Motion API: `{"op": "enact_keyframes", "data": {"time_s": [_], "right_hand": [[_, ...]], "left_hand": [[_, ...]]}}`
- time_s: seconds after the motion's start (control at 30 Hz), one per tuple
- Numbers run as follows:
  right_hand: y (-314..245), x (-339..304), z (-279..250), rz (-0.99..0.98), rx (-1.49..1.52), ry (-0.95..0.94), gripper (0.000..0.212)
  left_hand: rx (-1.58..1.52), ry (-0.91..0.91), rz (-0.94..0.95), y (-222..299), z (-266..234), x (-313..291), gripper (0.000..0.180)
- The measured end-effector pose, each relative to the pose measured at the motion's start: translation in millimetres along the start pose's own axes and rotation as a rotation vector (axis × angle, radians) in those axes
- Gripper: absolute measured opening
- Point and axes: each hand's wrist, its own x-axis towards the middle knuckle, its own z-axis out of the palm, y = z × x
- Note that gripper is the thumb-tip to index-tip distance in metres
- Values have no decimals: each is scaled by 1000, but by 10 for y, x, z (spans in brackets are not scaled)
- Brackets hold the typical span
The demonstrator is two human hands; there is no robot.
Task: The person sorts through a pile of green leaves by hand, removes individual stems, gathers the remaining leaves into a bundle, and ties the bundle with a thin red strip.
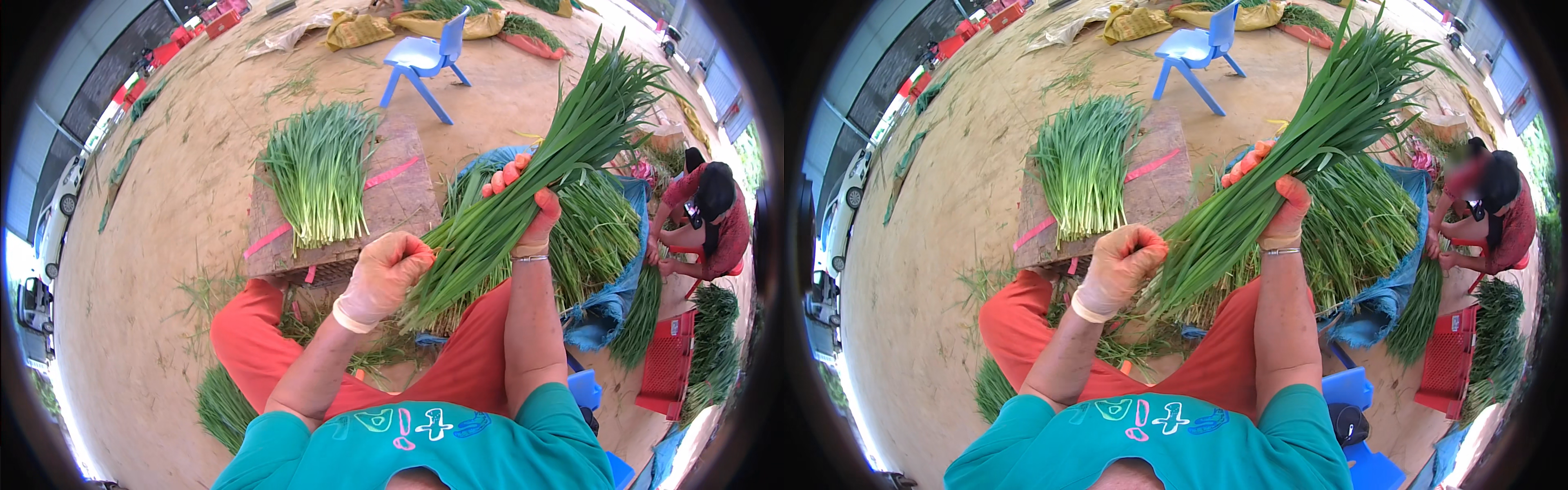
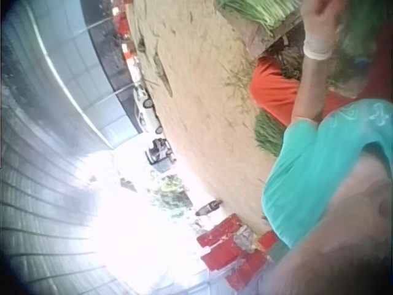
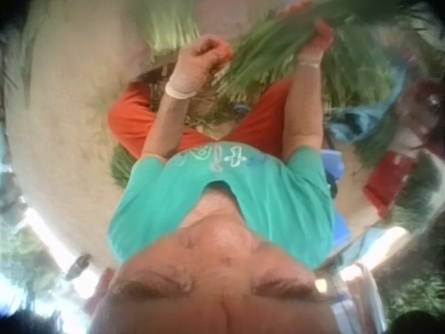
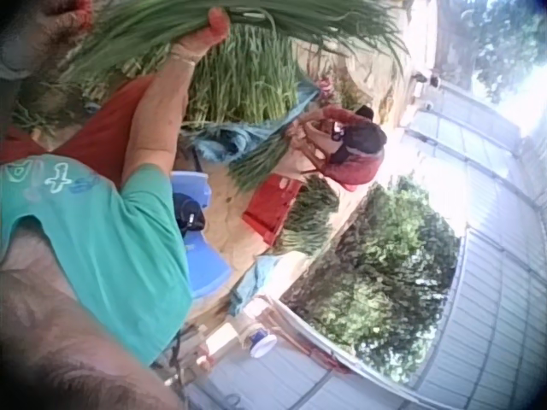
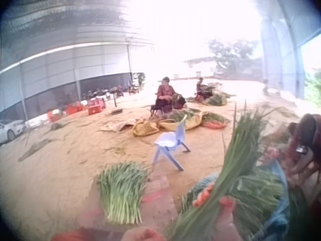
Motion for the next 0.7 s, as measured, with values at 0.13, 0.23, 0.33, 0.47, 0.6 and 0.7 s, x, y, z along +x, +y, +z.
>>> {"op": "enact_keyframes", "data": {"time_s": [0.13, 0.23, 0.33, 0.47, 0.6, 0.7], "right_hand": [[-58, -10, 6, -13, -39, 25, 51], [-21, 12, 40, -19, -22, 30, 51], [7, 24, 25, -28, -10, -7, 52], [-26, 13, -24, -66, -24, 24, 51], [-192, -5, -139, -165, 20, 111, 49], [-292, -4, -206, -254, 19, 154, 47]], "left_hand": [[-415, 22, -41, 162, -228, -167, 9], [10, 124, -7, -43, -115, -134, 22], [644, 217, 275, -237, 68, -105, 30], [139, 233, 109, -374, 46, -29, 14], [-319, 266, -122, -409, -304, -169, 12], [-395, 283, -152, -666, -644, -410, 14]]}}
